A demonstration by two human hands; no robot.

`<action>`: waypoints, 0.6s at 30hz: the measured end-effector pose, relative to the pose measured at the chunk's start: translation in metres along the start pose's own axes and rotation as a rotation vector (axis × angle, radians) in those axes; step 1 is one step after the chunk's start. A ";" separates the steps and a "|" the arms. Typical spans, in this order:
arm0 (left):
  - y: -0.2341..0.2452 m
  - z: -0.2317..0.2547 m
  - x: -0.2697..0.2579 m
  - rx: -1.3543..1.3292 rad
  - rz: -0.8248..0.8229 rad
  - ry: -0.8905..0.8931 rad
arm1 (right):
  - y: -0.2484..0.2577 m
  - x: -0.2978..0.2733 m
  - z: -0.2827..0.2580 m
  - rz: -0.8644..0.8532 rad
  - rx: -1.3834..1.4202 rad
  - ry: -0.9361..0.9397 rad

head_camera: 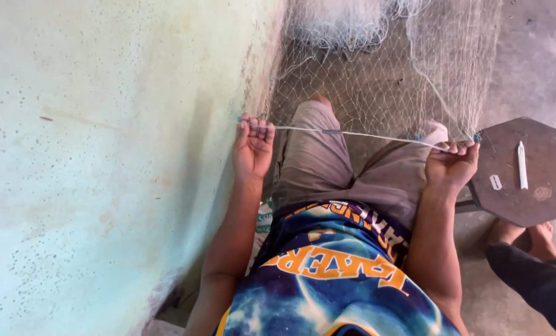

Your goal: A person uses a netting needle to weave and repair the mesh of a large fishing net while seated on a stool.

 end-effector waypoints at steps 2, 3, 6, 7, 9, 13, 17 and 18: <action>-0.003 0.005 -0.007 0.008 -0.014 -0.008 | 0.002 0.006 0.002 -0.011 -0.012 -0.005; -0.006 0.007 -0.010 0.019 -0.029 -0.011 | 0.003 0.009 0.002 -0.020 -0.019 -0.006; 0.003 0.010 -0.009 0.031 0.017 -0.024 | 0.004 0.010 0.007 -0.012 -0.057 -0.017; 0.007 0.008 -0.007 0.029 0.020 -0.022 | -0.002 0.004 0.009 -0.009 -0.060 -0.015; 0.017 0.002 -0.007 0.001 0.022 0.049 | -0.005 -0.012 0.006 0.094 -0.188 0.061; 0.064 -0.008 0.008 0.000 0.031 0.103 | 0.003 0.009 0.005 0.064 -0.343 0.089; 0.102 -0.010 0.011 0.043 0.178 0.067 | 0.026 0.029 0.013 0.033 -0.399 -0.052; 0.103 -0.008 0.011 0.067 0.184 0.061 | 0.027 0.031 0.015 0.046 -0.439 -0.036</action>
Point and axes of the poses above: each hand's wrist, its own x-axis towards the middle knuckle, its own y-axis out of the back of the hand, z = x × y, the point moved 7 cm from there along x, towards the middle knuckle, and after that the axes turned 9 degrees about z, right-handed, at the moved point
